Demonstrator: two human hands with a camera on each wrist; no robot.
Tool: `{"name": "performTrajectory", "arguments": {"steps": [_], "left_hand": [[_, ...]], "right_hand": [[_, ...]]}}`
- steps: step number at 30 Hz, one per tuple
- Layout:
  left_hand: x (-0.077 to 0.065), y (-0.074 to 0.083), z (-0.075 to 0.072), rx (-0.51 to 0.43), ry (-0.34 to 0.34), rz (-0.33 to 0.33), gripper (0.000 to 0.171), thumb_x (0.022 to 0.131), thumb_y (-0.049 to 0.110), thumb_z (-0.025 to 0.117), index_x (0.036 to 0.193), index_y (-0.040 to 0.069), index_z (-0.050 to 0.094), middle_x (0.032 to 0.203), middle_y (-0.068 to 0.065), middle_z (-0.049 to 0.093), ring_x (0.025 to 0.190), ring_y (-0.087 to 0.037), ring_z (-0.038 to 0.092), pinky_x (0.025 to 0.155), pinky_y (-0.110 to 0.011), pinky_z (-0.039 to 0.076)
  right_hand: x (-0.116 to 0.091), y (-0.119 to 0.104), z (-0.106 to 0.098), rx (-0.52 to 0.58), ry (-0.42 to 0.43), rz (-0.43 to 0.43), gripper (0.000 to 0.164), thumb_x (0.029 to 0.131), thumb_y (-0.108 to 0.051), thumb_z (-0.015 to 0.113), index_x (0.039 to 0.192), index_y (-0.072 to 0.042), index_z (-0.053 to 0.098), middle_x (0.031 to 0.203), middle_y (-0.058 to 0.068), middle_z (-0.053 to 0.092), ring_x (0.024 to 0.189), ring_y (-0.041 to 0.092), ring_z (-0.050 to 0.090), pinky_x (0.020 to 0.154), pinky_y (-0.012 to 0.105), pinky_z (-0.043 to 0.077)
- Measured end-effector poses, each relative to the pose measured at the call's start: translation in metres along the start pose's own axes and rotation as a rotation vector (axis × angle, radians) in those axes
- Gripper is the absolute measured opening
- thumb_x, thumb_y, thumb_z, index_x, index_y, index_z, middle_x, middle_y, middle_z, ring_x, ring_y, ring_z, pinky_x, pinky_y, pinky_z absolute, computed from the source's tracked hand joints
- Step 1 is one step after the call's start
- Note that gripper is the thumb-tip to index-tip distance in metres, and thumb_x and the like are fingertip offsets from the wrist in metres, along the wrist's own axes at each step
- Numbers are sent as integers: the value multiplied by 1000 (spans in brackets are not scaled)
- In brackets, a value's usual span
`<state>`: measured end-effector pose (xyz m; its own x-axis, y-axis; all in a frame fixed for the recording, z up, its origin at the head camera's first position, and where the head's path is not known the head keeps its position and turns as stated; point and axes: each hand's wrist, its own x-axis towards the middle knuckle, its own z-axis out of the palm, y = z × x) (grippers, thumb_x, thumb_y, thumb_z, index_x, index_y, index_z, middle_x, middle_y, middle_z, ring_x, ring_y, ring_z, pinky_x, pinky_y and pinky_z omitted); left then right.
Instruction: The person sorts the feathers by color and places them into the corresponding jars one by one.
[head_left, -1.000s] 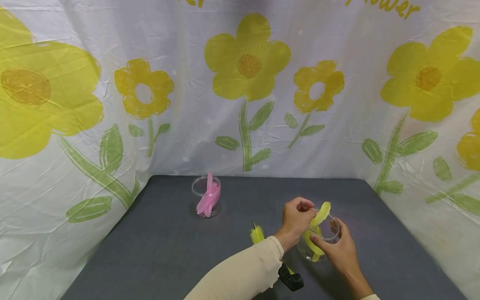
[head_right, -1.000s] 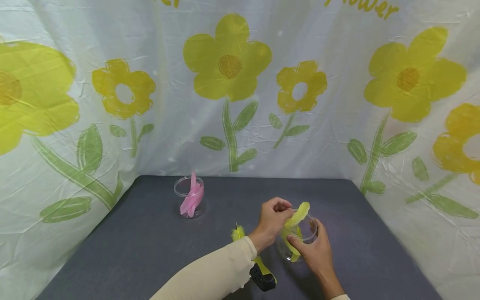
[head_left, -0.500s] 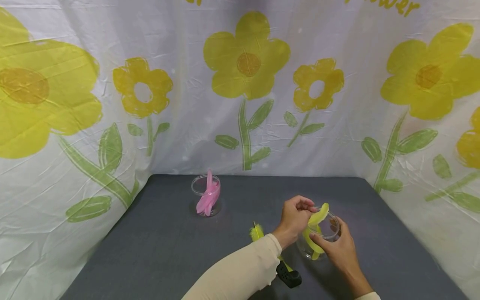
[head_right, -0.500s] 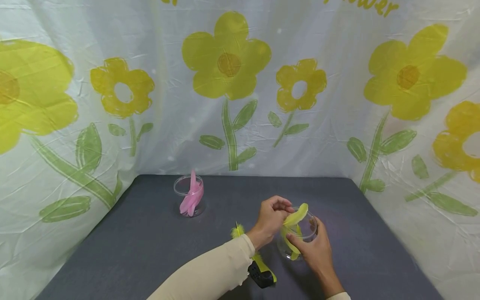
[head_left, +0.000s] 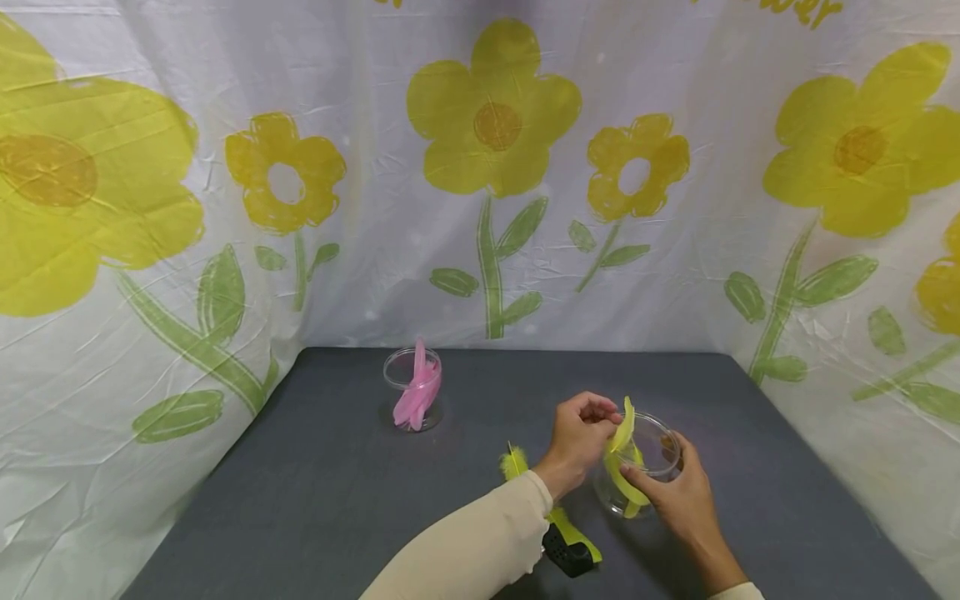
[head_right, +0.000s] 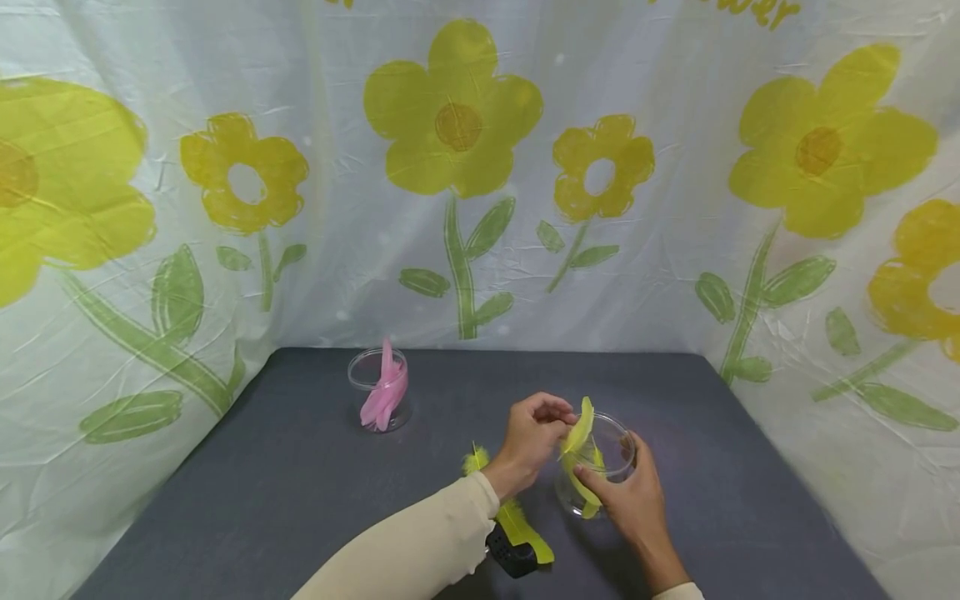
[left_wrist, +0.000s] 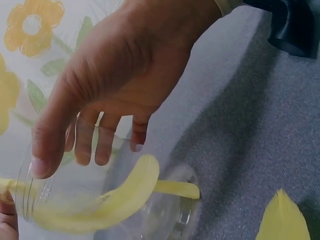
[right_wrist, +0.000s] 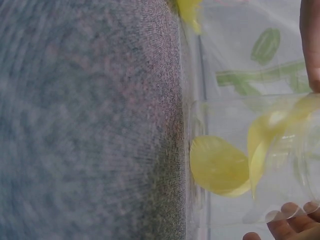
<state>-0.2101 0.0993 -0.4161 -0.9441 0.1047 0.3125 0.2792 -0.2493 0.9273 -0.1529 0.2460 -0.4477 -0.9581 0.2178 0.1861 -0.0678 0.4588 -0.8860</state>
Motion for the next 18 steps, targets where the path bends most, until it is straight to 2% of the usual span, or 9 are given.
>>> {"name": "performTrajectory", "arguments": {"steps": [5, 10, 13, 18], "left_hand": [[-2, 1, -4, 26, -27, 12, 17, 80, -18, 62, 89, -3, 66, 79, -6, 66, 75, -17, 64, 65, -22, 50], [-2, 3, -6, 67, -45, 16, 23, 80, -22, 54, 87, -3, 66, 80, -5, 66, 75, -16, 64, 68, -25, 52], [-3, 3, -8, 130, -35, 22, 22, 81, -17, 55, 87, -1, 67, 81, -3, 65, 74, -13, 62, 68, -25, 51], [-8, 7, -15, 321, -40, 3, 13, 83, -1, 63, 93, 6, 68, 78, 5, 59, 70, -7, 54, 64, -24, 47]], "right_hand": [[0, 0, 0, -6, -7, 8, 101, 77, -36, 82, 147, 3, 22, 138, 29, 40, 126, 42, 38, 97, 55, 34], [0, 0, -1, -16, -18, 27, 103, 77, -39, 82, 149, 2, 20, 140, 29, 38, 127, 42, 36, 97, 56, 34], [1, 0, -1, -21, -24, 38, 105, 77, -42, 81, 150, 1, 18, 141, 28, 37, 128, 42, 36, 97, 57, 34], [1, -1, -1, -27, -31, 44, 106, 77, -44, 80, 150, 0, 17, 142, 27, 35, 129, 43, 35, 96, 58, 35]]}}
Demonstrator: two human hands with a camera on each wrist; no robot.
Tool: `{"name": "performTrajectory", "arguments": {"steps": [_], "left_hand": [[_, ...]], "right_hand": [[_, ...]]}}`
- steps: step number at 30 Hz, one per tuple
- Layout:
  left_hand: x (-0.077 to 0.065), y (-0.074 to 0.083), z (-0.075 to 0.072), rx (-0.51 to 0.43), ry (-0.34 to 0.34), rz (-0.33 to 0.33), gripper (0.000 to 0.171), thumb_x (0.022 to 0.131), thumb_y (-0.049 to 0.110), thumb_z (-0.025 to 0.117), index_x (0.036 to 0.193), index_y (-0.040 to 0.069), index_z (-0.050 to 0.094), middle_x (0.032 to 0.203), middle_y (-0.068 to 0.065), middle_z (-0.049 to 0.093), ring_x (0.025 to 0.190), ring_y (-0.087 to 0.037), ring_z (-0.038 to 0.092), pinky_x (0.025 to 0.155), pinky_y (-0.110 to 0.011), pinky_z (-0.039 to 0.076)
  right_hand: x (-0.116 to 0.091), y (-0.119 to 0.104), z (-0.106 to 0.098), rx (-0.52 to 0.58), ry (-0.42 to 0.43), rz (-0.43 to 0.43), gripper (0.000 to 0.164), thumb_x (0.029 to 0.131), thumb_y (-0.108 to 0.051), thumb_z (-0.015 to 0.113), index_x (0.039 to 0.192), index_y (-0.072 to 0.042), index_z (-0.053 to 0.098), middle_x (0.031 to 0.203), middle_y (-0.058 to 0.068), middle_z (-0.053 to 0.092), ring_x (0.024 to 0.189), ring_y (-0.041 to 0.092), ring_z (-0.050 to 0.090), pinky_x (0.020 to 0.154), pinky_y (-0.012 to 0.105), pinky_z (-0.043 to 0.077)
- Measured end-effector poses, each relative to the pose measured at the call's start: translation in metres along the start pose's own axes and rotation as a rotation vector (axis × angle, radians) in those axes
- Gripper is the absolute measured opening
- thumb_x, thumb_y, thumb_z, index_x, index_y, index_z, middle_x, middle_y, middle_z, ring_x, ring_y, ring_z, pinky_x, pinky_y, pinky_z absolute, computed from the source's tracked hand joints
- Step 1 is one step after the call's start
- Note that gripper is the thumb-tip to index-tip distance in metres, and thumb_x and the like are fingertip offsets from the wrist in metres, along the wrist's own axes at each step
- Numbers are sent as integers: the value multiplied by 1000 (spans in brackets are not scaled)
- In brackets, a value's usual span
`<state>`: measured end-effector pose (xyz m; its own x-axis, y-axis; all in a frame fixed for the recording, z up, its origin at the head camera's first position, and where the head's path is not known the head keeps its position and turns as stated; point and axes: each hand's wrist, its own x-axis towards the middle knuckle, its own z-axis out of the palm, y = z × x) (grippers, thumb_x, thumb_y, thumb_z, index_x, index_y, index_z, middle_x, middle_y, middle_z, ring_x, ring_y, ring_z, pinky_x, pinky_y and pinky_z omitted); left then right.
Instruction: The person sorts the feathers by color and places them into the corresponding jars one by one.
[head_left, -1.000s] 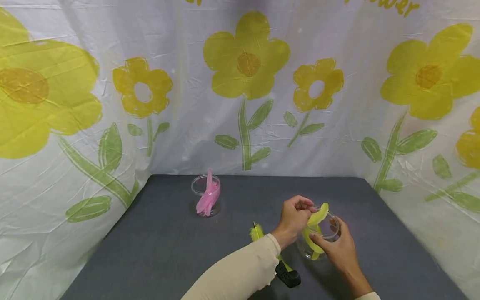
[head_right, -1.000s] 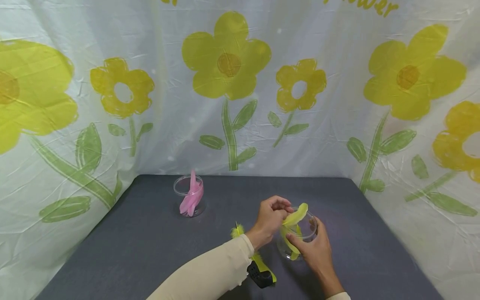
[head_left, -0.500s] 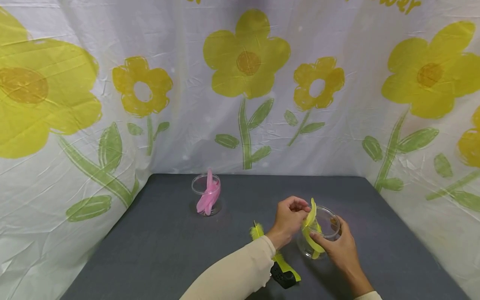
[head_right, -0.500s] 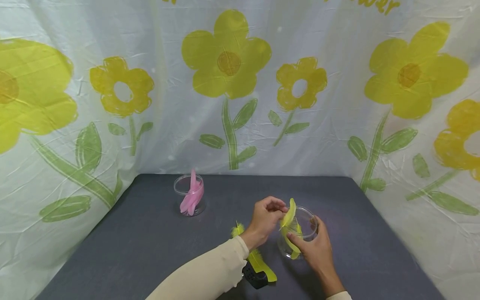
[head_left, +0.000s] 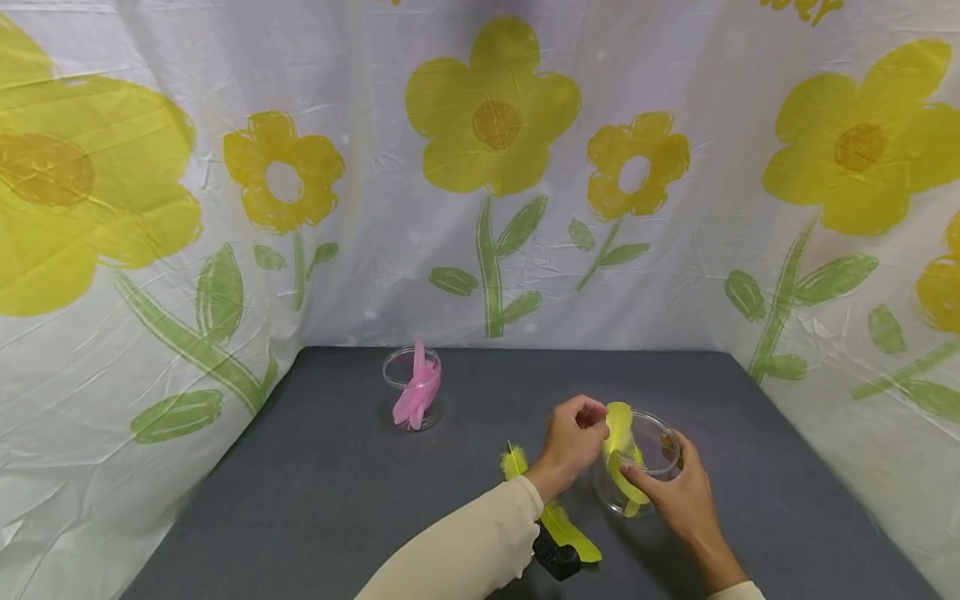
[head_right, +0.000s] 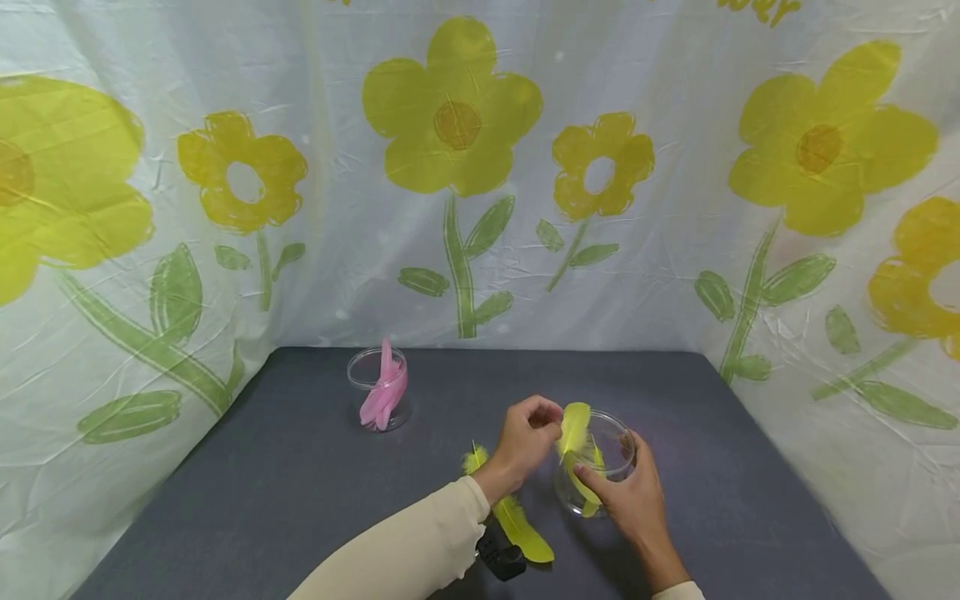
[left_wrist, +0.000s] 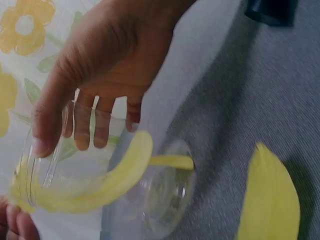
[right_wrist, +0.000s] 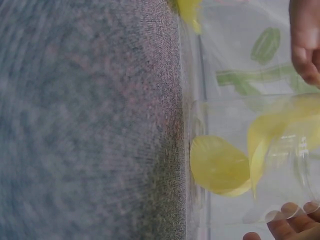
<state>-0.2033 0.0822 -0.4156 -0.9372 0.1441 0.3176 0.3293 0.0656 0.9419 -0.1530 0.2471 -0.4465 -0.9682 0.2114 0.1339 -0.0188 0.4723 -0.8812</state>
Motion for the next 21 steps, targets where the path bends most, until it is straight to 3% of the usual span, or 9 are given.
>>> {"name": "performTrajectory", "arguments": {"steps": [6, 11, 16, 21], "left_hand": [[-8, -1, -8, 172, -122, -89, 27, 82, 21, 73, 104, 13, 61, 70, 4, 53, 56, -11, 48, 51, -27, 41], [-11, 1, -7, 215, -179, -147, 41, 77, 17, 78, 111, 17, 54, 68, 5, 58, 54, -13, 53, 50, -28, 43], [-9, 3, -7, 148, -155, -97, 36, 80, 3, 75, 108, 14, 56, 66, 6, 61, 55, -11, 56, 53, -26, 46], [-5, 1, -10, 80, -107, -11, 16, 84, 5, 73, 98, 10, 67, 73, 9, 62, 66, -7, 58, 59, -24, 49]], "right_hand": [[0, 0, 0, -9, 4, 3, 107, 78, -44, 80, 150, 1, 16, 142, 27, 35, 129, 43, 35, 96, 58, 36], [-1, 0, 0, -8, 2, 6, 107, 77, -43, 80, 150, 2, 16, 142, 28, 35, 129, 43, 34, 97, 58, 34], [0, 0, 0, 0, -5, 13, 106, 78, -44, 80, 150, 1, 16, 143, 27, 35, 130, 43, 34, 96, 58, 35], [0, -1, 0, -1, -8, 13, 107, 78, -45, 79, 151, 0, 15, 143, 27, 34, 130, 42, 34, 96, 58, 35]]}}
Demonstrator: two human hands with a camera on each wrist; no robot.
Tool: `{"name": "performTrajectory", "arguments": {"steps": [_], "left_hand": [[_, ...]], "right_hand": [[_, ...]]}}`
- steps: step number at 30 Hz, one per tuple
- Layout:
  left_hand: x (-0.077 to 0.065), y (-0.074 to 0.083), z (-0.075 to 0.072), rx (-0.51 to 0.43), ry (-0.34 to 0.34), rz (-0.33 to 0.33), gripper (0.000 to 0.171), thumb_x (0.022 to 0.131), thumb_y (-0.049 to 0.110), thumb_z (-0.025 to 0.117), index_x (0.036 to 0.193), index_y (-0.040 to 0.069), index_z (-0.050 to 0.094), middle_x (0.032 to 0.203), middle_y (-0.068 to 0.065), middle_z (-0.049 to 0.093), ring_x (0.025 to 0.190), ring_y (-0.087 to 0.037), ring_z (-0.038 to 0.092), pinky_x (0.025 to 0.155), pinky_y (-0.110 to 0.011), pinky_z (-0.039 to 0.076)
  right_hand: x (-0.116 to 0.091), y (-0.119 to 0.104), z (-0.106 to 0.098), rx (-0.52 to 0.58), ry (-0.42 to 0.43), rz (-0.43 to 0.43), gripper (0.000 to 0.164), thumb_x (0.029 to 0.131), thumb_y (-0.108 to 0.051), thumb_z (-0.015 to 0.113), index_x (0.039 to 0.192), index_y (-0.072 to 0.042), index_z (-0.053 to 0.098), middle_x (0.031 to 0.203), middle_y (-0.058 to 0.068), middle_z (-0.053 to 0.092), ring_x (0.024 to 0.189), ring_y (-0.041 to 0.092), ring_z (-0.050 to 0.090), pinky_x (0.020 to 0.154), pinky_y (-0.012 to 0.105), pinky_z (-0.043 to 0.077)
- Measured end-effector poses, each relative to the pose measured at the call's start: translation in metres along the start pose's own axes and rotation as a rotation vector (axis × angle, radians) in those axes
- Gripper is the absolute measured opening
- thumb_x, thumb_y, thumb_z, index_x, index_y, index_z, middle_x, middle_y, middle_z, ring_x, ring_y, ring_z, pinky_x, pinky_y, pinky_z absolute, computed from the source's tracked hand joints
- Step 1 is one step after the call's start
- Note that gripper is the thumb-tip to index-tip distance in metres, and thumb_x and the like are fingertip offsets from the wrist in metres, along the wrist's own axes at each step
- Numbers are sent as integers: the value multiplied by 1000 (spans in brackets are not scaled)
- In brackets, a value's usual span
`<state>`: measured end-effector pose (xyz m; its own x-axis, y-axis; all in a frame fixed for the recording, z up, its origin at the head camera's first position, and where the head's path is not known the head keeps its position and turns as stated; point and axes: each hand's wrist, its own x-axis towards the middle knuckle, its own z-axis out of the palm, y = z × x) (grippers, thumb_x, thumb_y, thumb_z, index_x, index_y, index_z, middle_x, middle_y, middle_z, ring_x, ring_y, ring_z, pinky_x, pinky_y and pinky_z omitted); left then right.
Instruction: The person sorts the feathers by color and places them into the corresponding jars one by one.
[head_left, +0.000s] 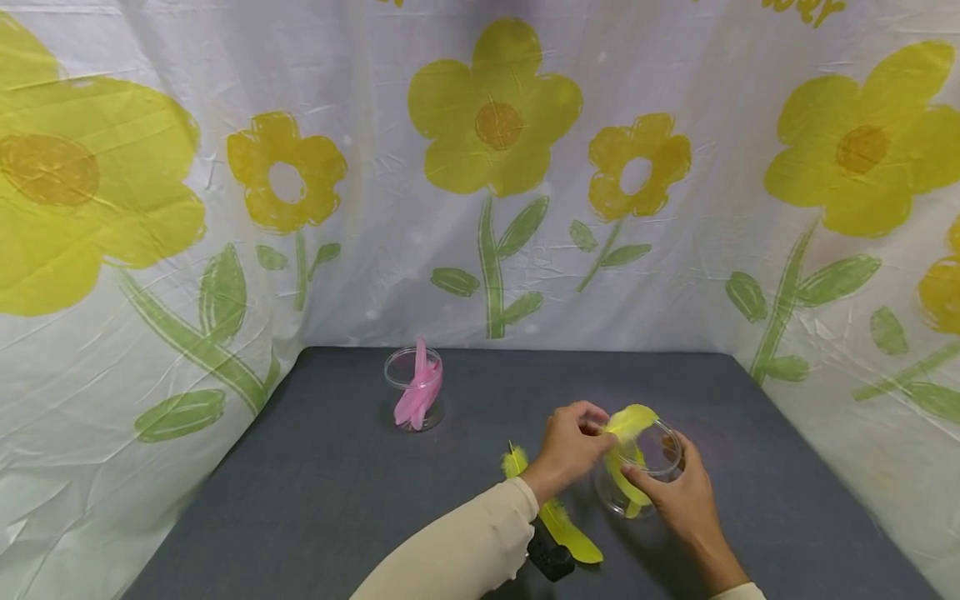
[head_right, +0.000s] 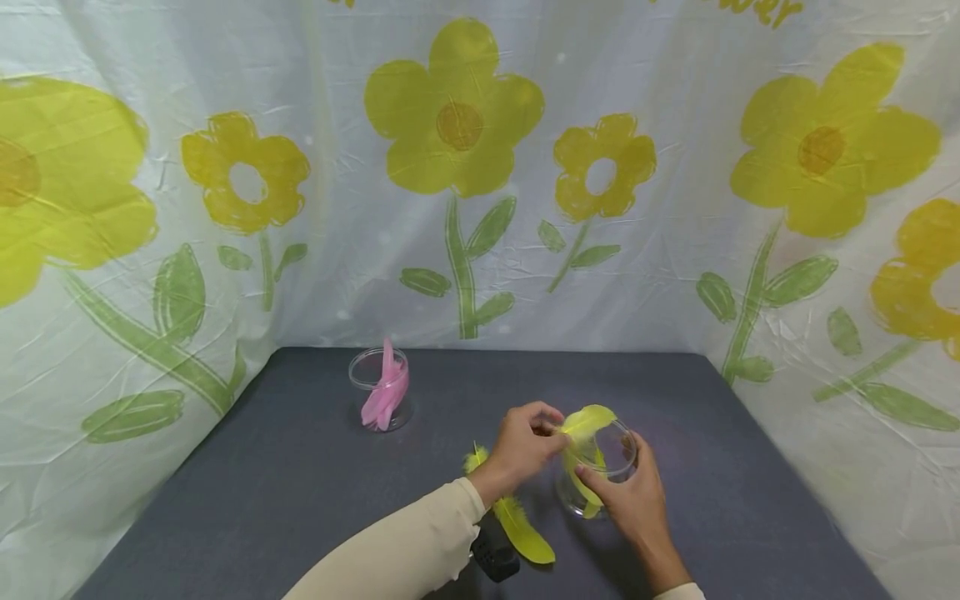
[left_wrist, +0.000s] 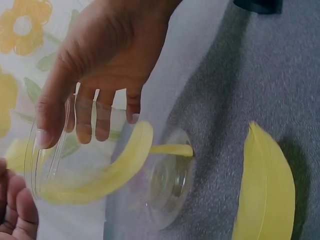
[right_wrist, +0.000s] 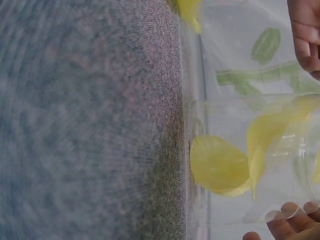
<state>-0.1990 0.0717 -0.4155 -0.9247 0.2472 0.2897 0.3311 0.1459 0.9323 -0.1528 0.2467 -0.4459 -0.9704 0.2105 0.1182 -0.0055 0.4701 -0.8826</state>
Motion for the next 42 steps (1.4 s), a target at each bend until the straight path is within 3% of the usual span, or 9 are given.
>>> {"name": "performTrajectory", "arguments": {"steps": [5, 9, 15, 19, 23, 30, 37, 42], "left_hand": [[3, -3, 0, -128, 55, 38, 2, 86, 10, 72, 88, 9, 73, 77, 6, 64, 68, -9, 61, 61, -27, 52], [5, -2, -1, -248, 85, 52, 4, 87, 9, 71, 88, 6, 73, 77, 0, 65, 68, -22, 62, 60, -29, 52], [10, -1, 1, -307, 62, 17, 4, 85, 5, 72, 88, 4, 73, 75, -1, 64, 71, -39, 59, 56, -25, 49], [12, -1, 6, -319, 13, -18, 6, 84, 1, 70, 88, -2, 72, 74, -1, 63, 63, -25, 58, 57, -28, 50], [14, -1, 10, -288, -12, -62, 6, 83, -1, 70, 84, 4, 73, 74, 1, 64, 60, -12, 56, 58, -29, 51], [16, 2, 10, -226, -31, -85, 12, 81, -3, 72, 85, 9, 73, 75, 2, 62, 62, -11, 56, 56, -24, 49], [18, -1, 8, -315, -51, -76, 22, 79, -9, 68, 99, 1, 70, 80, -2, 62, 65, -11, 57, 57, -25, 50], [17, -4, 6, -331, -22, -81, 29, 78, -13, 62, 101, 3, 71, 90, -4, 63, 66, -14, 58, 60, -30, 52]], "right_hand": [[0, 0, 1, -2, 17, -13, 106, 77, -42, 81, 150, 2, 18, 142, 26, 36, 130, 41, 35, 99, 57, 32], [0, 0, 1, -1, 28, -23, 104, 77, -40, 82, 149, 3, 19, 140, 27, 38, 128, 42, 36, 99, 57, 32], [0, -1, 1, -2, 19, -17, 106, 77, -41, 81, 149, 3, 18, 141, 28, 36, 127, 42, 37, 98, 56, 33], [-1, -1, 1, -15, 14, -4, 107, 77, -42, 81, 150, 2, 17, 141, 28, 36, 126, 41, 37, 98, 56, 33], [-2, 0, 1, -23, 7, 7, 109, 77, -45, 80, 150, 2, 14, 142, 28, 35, 128, 42, 36, 98, 57, 32], [-1, 1, 0, -22, 7, 2, 109, 77, -44, 80, 150, 2, 15, 142, 28, 35, 128, 42, 35, 98, 57, 33], [-1, 1, 1, -15, 15, -4, 109, 76, -43, 81, 150, 3, 15, 142, 29, 35, 128, 42, 35, 98, 56, 33], [-1, 1, 1, -24, 24, -5, 110, 75, -43, 82, 150, 3, 15, 142, 29, 34, 129, 43, 34, 99, 57, 31]]}}
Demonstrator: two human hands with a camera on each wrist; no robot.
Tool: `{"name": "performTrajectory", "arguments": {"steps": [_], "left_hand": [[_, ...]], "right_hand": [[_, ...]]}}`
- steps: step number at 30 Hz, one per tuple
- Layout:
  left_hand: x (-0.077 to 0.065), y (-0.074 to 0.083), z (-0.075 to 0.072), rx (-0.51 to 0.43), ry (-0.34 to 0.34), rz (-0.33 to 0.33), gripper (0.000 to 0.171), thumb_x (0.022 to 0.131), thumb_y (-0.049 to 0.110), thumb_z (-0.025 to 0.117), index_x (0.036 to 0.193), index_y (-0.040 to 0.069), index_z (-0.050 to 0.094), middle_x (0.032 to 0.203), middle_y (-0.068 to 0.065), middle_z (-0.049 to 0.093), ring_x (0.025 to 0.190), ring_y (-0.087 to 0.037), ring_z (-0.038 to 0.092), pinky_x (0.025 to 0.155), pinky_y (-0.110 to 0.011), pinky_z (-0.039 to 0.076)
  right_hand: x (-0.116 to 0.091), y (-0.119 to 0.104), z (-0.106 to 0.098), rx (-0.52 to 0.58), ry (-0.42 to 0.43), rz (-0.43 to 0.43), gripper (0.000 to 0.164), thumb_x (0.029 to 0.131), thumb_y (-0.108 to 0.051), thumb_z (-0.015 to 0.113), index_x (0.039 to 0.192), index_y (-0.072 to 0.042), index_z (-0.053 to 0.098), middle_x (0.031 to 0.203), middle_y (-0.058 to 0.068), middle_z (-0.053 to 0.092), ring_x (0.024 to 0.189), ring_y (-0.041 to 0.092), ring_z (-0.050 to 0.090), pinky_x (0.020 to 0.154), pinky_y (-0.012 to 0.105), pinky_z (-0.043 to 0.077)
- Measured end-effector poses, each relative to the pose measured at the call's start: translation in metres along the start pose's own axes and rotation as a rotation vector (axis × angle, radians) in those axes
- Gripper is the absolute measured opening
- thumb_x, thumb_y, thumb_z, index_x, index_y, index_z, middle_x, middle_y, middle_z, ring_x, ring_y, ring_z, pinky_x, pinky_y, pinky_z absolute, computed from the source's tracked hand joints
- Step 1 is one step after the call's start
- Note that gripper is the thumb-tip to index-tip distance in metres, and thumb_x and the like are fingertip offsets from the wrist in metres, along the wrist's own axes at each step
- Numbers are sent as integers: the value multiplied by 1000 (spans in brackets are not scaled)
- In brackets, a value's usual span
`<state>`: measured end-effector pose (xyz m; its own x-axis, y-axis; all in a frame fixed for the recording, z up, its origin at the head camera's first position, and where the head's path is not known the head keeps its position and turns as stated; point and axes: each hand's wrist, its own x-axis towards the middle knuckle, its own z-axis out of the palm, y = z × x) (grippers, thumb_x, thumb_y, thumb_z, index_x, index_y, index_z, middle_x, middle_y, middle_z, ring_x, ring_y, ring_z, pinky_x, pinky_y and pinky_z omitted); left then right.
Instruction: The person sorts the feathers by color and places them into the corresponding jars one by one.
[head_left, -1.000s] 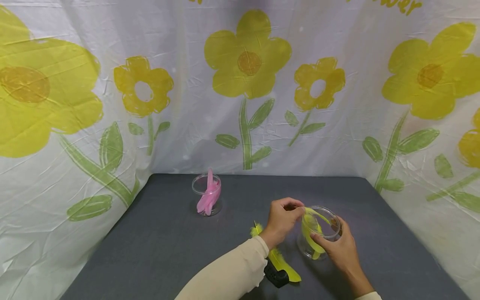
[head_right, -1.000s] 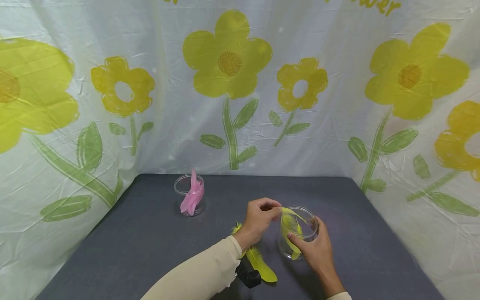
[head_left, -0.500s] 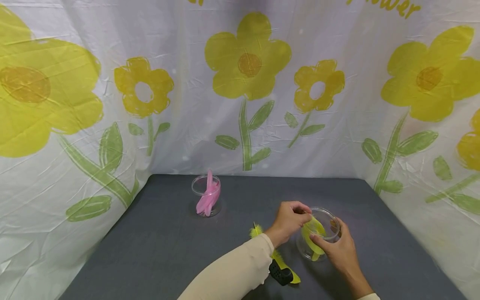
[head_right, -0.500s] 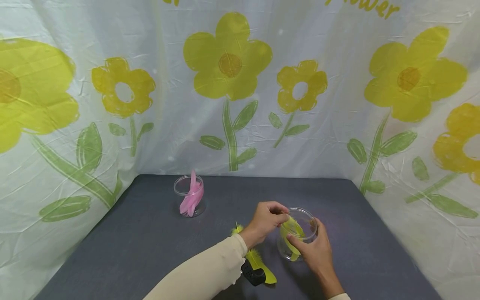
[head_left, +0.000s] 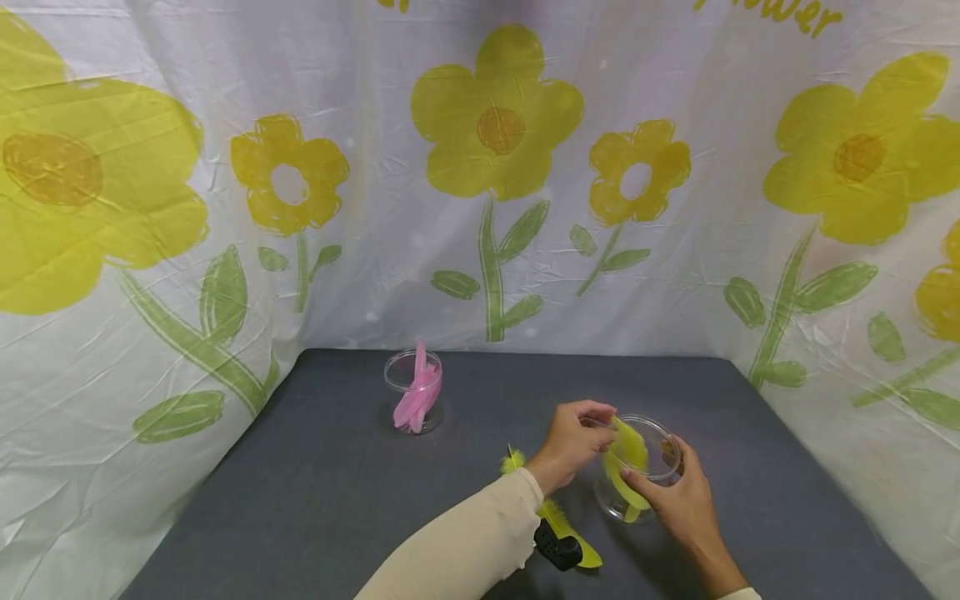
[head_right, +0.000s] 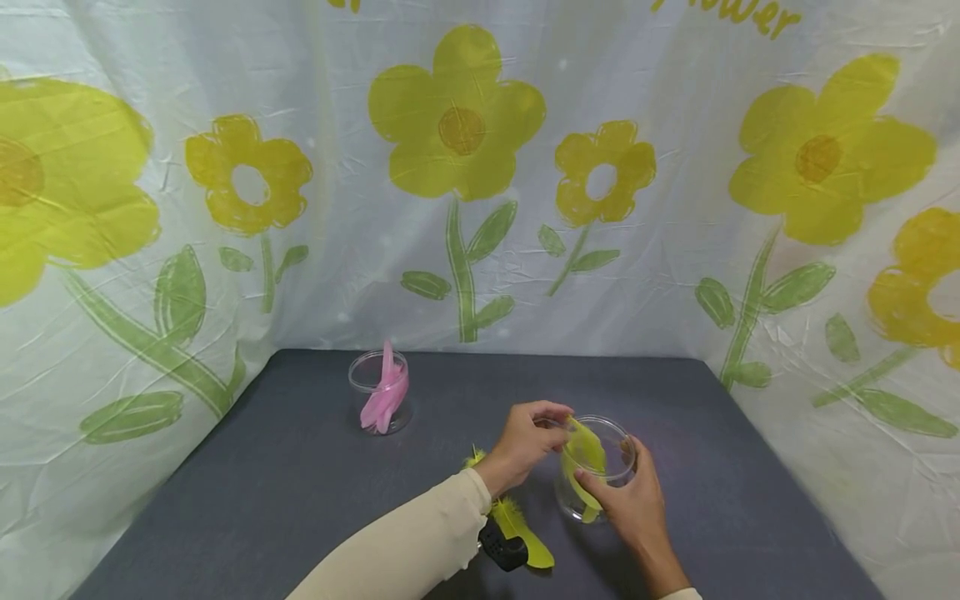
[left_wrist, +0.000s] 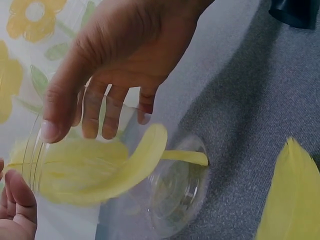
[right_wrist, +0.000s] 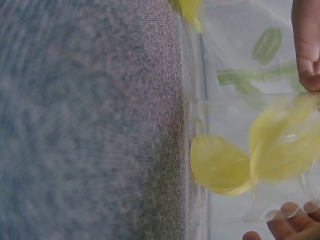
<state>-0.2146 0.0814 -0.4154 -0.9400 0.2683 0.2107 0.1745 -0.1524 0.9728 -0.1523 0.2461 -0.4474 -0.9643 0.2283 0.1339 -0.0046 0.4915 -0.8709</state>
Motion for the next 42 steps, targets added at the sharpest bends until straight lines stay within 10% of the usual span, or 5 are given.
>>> {"name": "performTrajectory", "arguments": {"steps": [11, 31, 42], "left_hand": [[-2, -4, -17, -3, 56, 11, 41, 80, -14, 57, 115, 5, 67, 101, -10, 62, 73, -22, 61, 62, -31, 53], [-10, 5, -97, 40, 220, -8, 31, 83, -14, 57, 112, -7, 64, 95, -13, 62, 70, -27, 57, 62, -37, 51], [-4, -33, -124, 78, 275, -105, 29, 81, -11, 58, 109, -7, 65, 94, -16, 63, 57, -17, 52, 54, -32, 47]], "right_hand": [[0, 0, -1, 6, -13, 10, 111, 76, -44, 81, 151, 1, 13, 142, 29, 34, 129, 43, 35, 98, 57, 33], [-1, 0, -1, -9, -26, 13, 111, 77, -44, 81, 151, 2, 12, 142, 30, 34, 130, 44, 32, 99, 59, 30], [0, 0, -1, -19, -34, 38, 114, 76, -47, 80, 152, 1, 9, 143, 30, 32, 131, 45, 31, 98, 60, 31]]}}
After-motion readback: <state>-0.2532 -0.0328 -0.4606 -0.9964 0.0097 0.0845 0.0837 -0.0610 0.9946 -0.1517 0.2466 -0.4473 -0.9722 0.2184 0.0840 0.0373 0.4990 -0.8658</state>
